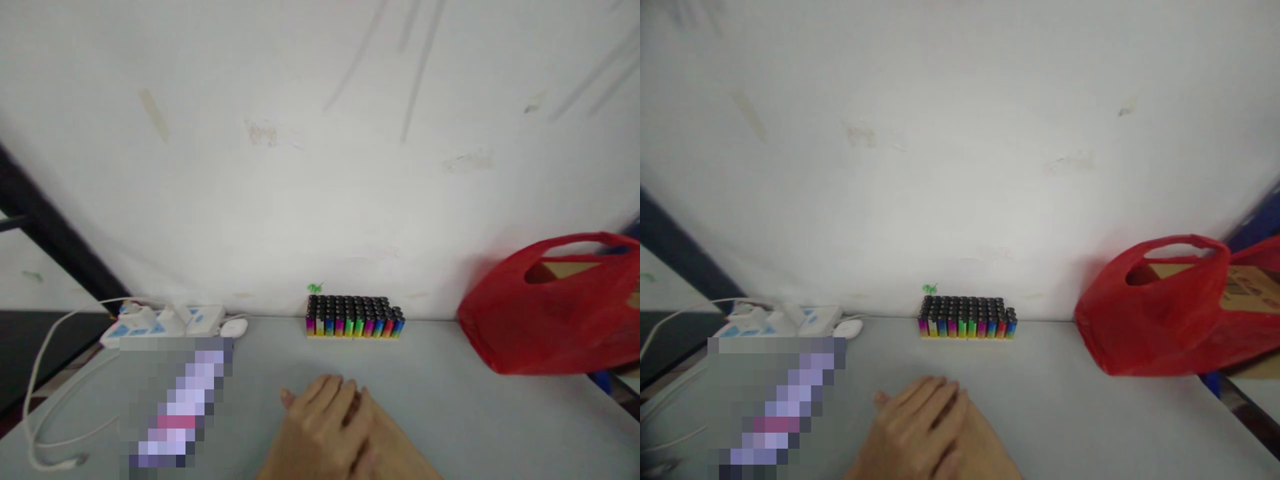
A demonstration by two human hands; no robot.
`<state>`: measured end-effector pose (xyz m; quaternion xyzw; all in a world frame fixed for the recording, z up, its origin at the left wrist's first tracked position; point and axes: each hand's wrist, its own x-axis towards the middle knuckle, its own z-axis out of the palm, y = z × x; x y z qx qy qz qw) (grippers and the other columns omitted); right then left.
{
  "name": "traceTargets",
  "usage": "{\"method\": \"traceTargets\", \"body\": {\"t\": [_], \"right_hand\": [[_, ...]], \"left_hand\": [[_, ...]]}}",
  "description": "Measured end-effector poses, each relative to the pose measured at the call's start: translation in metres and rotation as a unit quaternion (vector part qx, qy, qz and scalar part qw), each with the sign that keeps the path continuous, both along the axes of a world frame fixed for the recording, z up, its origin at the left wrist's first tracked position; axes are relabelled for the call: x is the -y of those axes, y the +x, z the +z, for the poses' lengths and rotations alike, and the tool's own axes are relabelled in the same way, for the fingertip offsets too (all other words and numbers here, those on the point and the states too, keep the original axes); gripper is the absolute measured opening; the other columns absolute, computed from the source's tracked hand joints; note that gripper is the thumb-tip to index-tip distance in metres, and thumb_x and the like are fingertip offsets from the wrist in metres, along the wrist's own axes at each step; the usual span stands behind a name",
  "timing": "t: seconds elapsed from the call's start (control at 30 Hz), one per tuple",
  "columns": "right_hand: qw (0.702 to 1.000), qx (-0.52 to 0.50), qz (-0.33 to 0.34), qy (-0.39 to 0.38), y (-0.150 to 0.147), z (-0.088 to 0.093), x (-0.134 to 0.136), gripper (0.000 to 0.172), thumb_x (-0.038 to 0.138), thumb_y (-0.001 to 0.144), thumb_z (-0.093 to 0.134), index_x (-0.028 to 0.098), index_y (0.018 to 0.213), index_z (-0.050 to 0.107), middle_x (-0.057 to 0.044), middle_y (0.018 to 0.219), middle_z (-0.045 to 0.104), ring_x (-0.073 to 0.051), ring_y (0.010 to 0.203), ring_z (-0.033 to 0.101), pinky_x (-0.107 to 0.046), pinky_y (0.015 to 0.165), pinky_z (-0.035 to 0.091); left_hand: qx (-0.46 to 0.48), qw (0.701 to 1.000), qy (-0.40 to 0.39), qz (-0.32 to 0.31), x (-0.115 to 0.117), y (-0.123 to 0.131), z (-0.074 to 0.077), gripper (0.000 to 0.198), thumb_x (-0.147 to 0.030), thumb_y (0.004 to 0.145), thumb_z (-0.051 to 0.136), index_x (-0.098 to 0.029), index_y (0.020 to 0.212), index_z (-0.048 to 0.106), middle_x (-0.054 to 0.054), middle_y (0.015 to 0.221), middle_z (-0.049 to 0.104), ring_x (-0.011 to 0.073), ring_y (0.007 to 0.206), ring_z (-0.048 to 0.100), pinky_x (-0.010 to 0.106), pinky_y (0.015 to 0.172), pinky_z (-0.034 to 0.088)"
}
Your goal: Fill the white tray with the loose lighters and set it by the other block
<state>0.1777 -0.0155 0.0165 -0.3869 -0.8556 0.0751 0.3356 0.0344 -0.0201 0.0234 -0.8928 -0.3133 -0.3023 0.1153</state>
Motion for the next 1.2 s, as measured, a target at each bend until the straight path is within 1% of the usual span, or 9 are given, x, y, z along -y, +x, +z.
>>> {"method": "traceTargets", "body": {"t": [0.1, 0.17, 0.2, 0.4, 0.6, 0.77, 0.93, 1.07, 1.2], "right_hand": [[0.995, 0.075, 0.062, 0.028, 0.024, 0.010, 0.000, 0.036, 0.010, 0.098, 0.069, 0.026, 0.130, 0.076, -0.006, 0.102, 0.082, -0.026, 0.091, 0.080, -0.037, 0.087, 0.067], [0.996, 0.074, 0.041, 0.003, 0.039, 0.019, 0.001, 0.053, 0.006, 0.101, 0.059, 0.028, 0.148, 0.064, -0.006, 0.110, 0.079, -0.021, 0.088, 0.079, -0.031, 0.084, 0.065], [0.999, 0.043, 0.019, -0.016, 0.046, 0.022, 0.001, 0.052, 0.007, 0.104, 0.054, 0.027, 0.151, 0.060, -0.006, 0.113, 0.079, -0.020, 0.093, 0.079, -0.029, 0.086, 0.064], [0.992, -0.007, -0.114, -0.044, 0.073, 0.010, -0.010, 0.029, 0.016, 0.108, 0.045, 0.021, 0.120, 0.071, -0.003, 0.084, 0.079, -0.020, 0.070, 0.077, -0.028, 0.068, 0.056], [0.961, -0.001, -0.272, -0.041, 0.099, -0.009, -0.026, 0.029, 0.028, 0.107, 0.045, 0.021, 0.108, 0.074, -0.003, 0.073, 0.073, -0.024, 0.064, 0.072, -0.033, 0.065, 0.049], [0.928, -0.047, -0.361, -0.075, 0.111, -0.023, -0.034, 0.035, 0.038, 0.104, 0.047, 0.019, 0.123, 0.069, -0.013, 0.103, 0.077, -0.032, 0.092, 0.075, -0.046, 0.086, 0.057], [0.942, -0.112, -0.302, -0.092, 0.117, -0.035, -0.044, 0.058, 0.045, 0.102, 0.054, 0.014, 0.151, 0.057, -0.022, 0.139, 0.070, -0.038, 0.125, 0.067, -0.058, 0.109, 0.054], [0.953, -0.152, -0.235, -0.117, 0.120, -0.040, -0.048, 0.062, 0.048, 0.101, 0.062, 0.021, 0.156, 0.055, -0.017, 0.154, 0.064, -0.040, 0.139, 0.061, -0.059, 0.117, 0.051], [0.951, -0.160, -0.226, -0.139, 0.120, -0.042, -0.053, 0.066, 0.044, 0.101, 0.063, 0.021, 0.161, 0.051, -0.018, 0.159, 0.061, -0.038, 0.142, 0.060, -0.058, 0.122, 0.047]], "left_hand": [[0.028, 0.991, -0.085, 0.095, -0.024, -0.040, 0.014, 0.051, -0.034, 0.114, 0.031, -0.018, 0.104, 0.078, 0.011, 0.085, 0.083, 0.0251, 0.074, 0.080, 0.034, 0.069, 0.063], [0.051, 0.970, -0.155, 0.179, -0.035, -0.059, 0.014, 0.061, -0.033, 0.117, 0.028, -0.021, 0.078, 0.073, 0.007, 0.070, 0.077, 0.0214, 0.063, 0.077, 0.030, 0.063, 0.059], [0.069, 0.961, -0.169, 0.209, -0.039, -0.065, 0.013, 0.061, -0.037, 0.118, 0.031, -0.021, 0.078, 0.073, 0.006, 0.071, 0.078, 0.0218, 0.065, 0.078, 0.030, 0.066, 0.059], [0.114, 0.947, -0.199, 0.224, -0.045, -0.078, 0.006, 0.047, -0.042, 0.116, 0.040, -0.023, 0.089, 0.073, 0.002, 0.077, 0.080, 0.0202, 0.066, 0.076, 0.029, 0.067, 0.056], [0.185, 0.928, -0.226, 0.232, -0.046, -0.074, 0.003, 0.035, -0.041, 0.112, 0.048, -0.023, 0.137, 0.065, 0.012, 0.129, 0.079, 0.0297, 0.110, 0.079, 0.045, 0.100, 0.061], [0.278, 0.878, -0.314, 0.232, -0.046, -0.070, -0.001, 0.048, -0.042, 0.112, 0.052, -0.020, 0.155, 0.050, 0.019, 0.160, 0.060, 0.0358, 0.139, 0.066, 0.055, 0.116, 0.054], [0.347, 0.817, -0.420, 0.188, -0.048, -0.066, -0.011, 0.057, -0.045, 0.109, 0.058, -0.023, 0.160, 0.046, 0.019, 0.170, 0.051, 0.0383, 0.148, 0.060, 0.059, 0.118, 0.053], [0.346, 0.821, -0.428, 0.154, -0.050, -0.063, -0.017, 0.058, -0.045, 0.108, 0.060, -0.022, 0.159, 0.047, 0.017, 0.171, 0.051, 0.0366, 0.161, 0.047, 0.061, 0.133, 0.035], [0.322, 0.826, -0.434, 0.158, -0.050, -0.061, -0.018, 0.060, -0.044, 0.109, 0.059, -0.023, 0.163, 0.043, 0.017, 0.171, 0.052, 0.0362, 0.162, 0.045, 0.061, 0.131, 0.036]]}}
